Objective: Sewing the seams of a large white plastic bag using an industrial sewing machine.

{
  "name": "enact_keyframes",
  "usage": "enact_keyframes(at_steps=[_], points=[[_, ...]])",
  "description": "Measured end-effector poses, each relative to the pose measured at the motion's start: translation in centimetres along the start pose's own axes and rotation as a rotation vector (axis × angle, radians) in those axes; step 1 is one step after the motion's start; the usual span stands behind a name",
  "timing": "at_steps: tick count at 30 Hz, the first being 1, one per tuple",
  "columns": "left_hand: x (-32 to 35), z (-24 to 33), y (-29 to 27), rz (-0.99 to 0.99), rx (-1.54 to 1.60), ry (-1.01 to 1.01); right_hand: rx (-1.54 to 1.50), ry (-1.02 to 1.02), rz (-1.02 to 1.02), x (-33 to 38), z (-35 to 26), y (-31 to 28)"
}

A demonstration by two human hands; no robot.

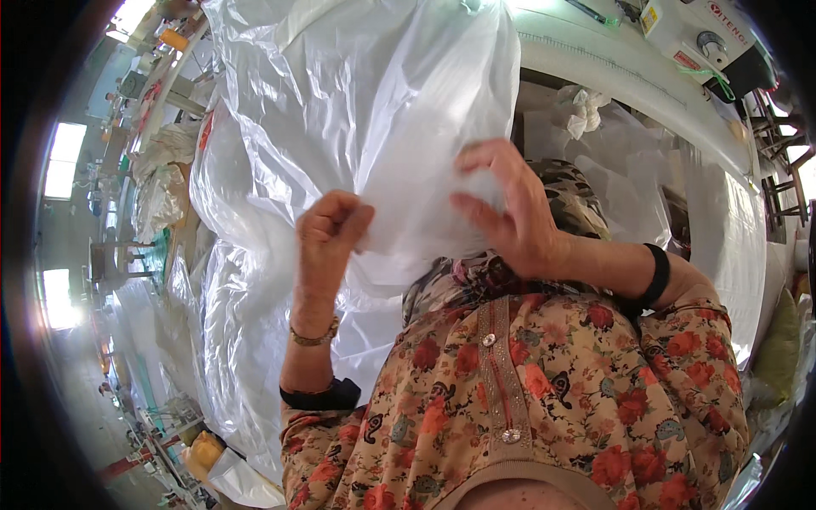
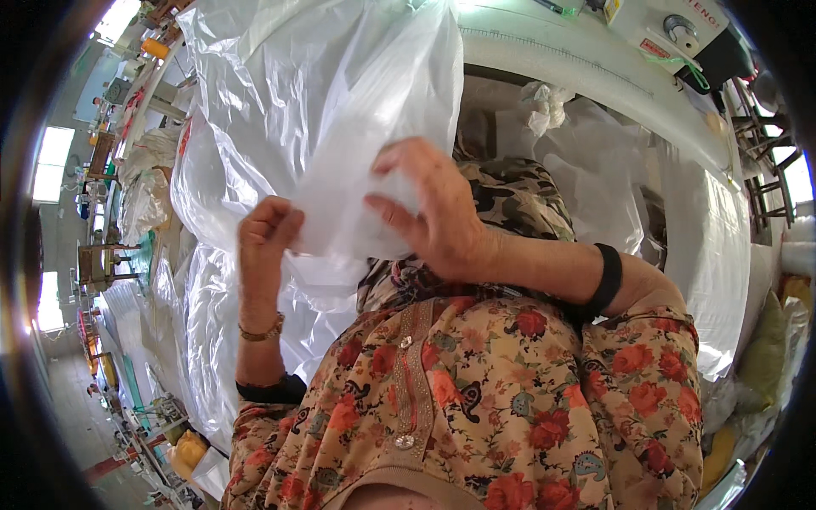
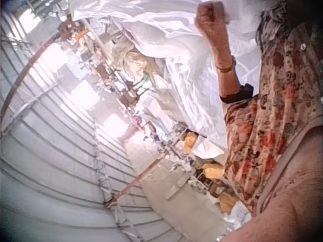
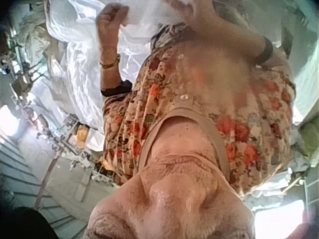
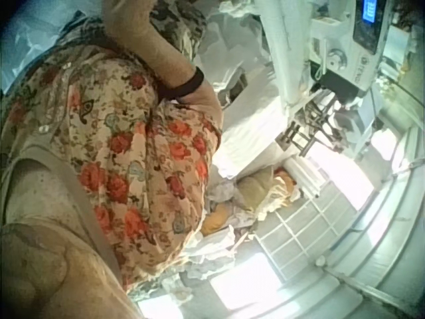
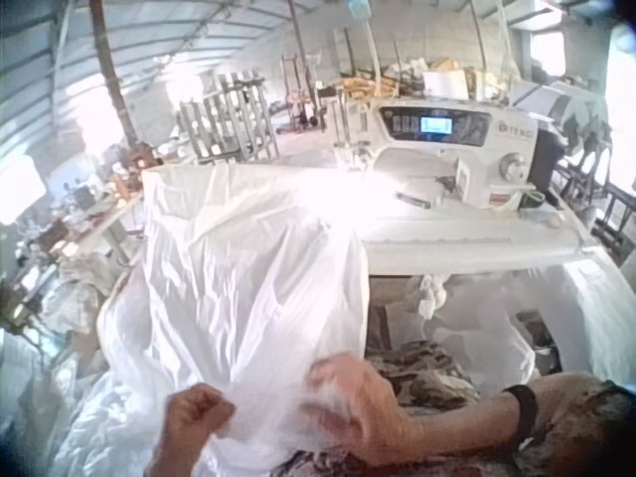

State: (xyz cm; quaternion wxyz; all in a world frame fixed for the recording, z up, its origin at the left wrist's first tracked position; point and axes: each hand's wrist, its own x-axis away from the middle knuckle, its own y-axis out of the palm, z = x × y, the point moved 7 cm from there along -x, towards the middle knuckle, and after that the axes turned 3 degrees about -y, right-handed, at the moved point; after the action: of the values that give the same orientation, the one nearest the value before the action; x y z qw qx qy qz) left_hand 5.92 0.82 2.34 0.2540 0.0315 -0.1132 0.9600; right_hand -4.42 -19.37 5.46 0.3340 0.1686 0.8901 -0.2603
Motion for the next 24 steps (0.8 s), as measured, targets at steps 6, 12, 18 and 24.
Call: enact_keyframes(at_steps=[6,12,18,24], points=[[-0.6,7.1,-1.2,-0.049,-0.018,0.159,-0.138,0.582,-0.709,0.0,4.4,11.3],[-0.8,8.3,0.8,-0.249,-0.266,0.228,-0.329,0.043,-0.838,-3.5,1.8,14.7],[-0.2,2.5,-0.6,-0.165,-0.241,0.196,-0.296,0.444,0.057,0.6,9.9,2.2],[-0.2,1.9,0.2,-0.164,-0.149,0.183,-0.509,0.758,0.393,3.7,18.4,-2.4]])
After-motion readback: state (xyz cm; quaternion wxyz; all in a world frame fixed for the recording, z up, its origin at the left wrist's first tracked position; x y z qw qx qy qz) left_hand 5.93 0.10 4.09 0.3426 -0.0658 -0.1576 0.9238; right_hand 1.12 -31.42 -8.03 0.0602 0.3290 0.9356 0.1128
